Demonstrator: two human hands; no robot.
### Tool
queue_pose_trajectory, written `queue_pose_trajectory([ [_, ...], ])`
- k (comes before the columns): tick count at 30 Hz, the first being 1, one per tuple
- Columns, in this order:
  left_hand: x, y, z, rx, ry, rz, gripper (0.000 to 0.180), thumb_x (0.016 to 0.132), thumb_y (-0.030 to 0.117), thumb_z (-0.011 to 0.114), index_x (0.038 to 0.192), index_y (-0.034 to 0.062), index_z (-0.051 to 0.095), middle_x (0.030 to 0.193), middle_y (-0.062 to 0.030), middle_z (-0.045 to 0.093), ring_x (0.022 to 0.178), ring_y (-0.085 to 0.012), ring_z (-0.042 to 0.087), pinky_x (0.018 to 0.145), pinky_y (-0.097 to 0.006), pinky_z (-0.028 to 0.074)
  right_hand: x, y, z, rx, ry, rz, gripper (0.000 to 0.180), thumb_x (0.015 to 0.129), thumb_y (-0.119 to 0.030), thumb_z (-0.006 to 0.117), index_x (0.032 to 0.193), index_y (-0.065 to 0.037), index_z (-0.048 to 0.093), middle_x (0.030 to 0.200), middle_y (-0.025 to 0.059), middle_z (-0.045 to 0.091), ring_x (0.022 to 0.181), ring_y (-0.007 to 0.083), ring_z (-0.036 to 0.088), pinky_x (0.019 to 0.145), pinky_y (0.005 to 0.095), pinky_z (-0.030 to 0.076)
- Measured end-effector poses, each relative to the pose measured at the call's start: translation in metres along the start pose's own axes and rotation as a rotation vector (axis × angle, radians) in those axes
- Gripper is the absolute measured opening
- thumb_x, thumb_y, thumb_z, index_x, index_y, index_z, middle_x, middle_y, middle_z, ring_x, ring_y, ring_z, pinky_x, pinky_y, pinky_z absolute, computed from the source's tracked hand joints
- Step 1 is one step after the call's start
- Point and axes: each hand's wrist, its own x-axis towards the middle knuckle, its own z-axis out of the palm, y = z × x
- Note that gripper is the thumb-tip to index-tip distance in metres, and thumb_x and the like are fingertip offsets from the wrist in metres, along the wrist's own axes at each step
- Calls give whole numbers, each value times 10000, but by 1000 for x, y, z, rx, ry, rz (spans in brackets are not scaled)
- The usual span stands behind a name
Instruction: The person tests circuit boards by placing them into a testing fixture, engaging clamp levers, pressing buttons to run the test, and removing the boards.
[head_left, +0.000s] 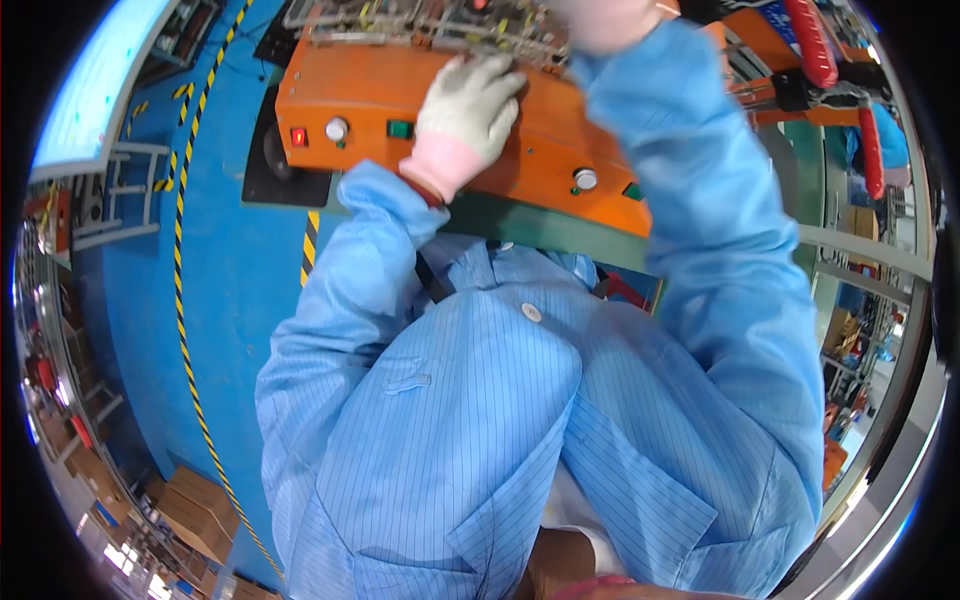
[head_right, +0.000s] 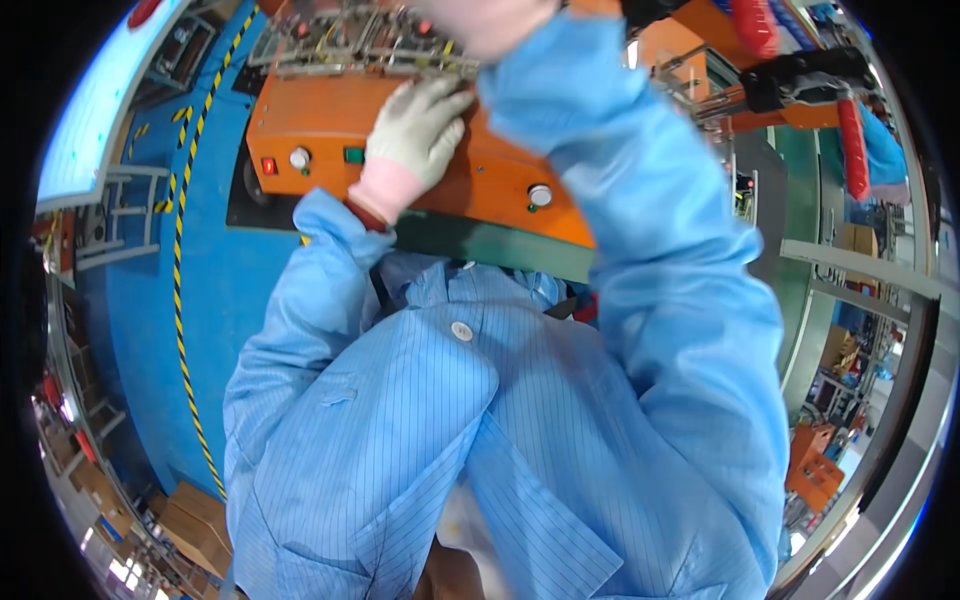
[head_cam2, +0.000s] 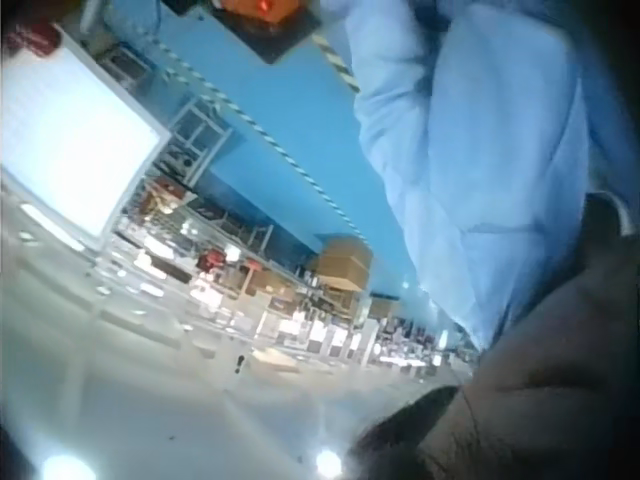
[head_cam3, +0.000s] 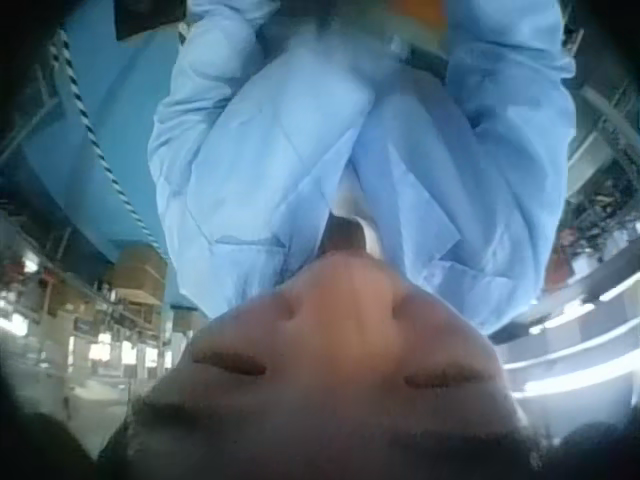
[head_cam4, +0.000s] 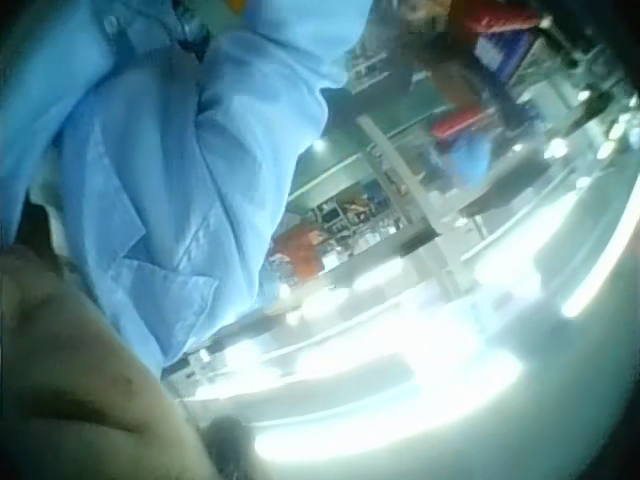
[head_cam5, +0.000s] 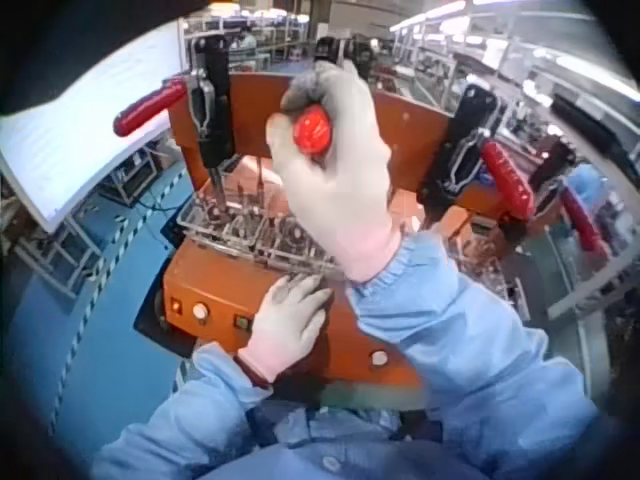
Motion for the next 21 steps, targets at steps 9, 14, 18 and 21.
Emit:
queue_pose_trajectory([
  [9, 24, 66, -2, -143, -297, 27, 322, 846, 307, 541, 981, 41, 659, 1063, -131, 647, 1027, -304, 579, 917, -383, 440, -125, -118, -127, 85, -42, 1596, 227, 891, -108, 475, 1019, 20, 610, 997, 108, 635, 795, 189, 588, 733, 274, 490],
  [14, 73, 95, 17, -592, -505, -411, 360, 895, 330, 498, 897, 5, 653, 907, -127, 667, 845, -257, 629, 751, -352, 505, -133, -71, -203, 39, -101, 2082, 393, 941, -344, 481, 956, 28, 606, 847, 126, 622, 719, 188, 583, 630, 267, 490],
  [18, 99, 89, 49, -1030, -859, -974, 454, 948, 417, 444, 890, 9, 635, 785, -105, 642, 649, -209, 588, 560, -299, 481, -125, -48, -209, -9, -278, 2207, 457, 925, -438, 498, 868, 2, 604, 737, 123, 604, 587, 189, 556, 531, 279, 469],
  [21, 111, 89, 36, -1088, -905, -1053, 493, 964, 444, 405, 839, 17, 619, 690, -89, 618, 530, -175, 548, 456, -269, 436, -119, -50, -207, 30, -284, 2225, 454, 921, -446, 505, 822, -12, 594, 704, 116, 592, 522, 187, 525, 473, 280, 439],
])
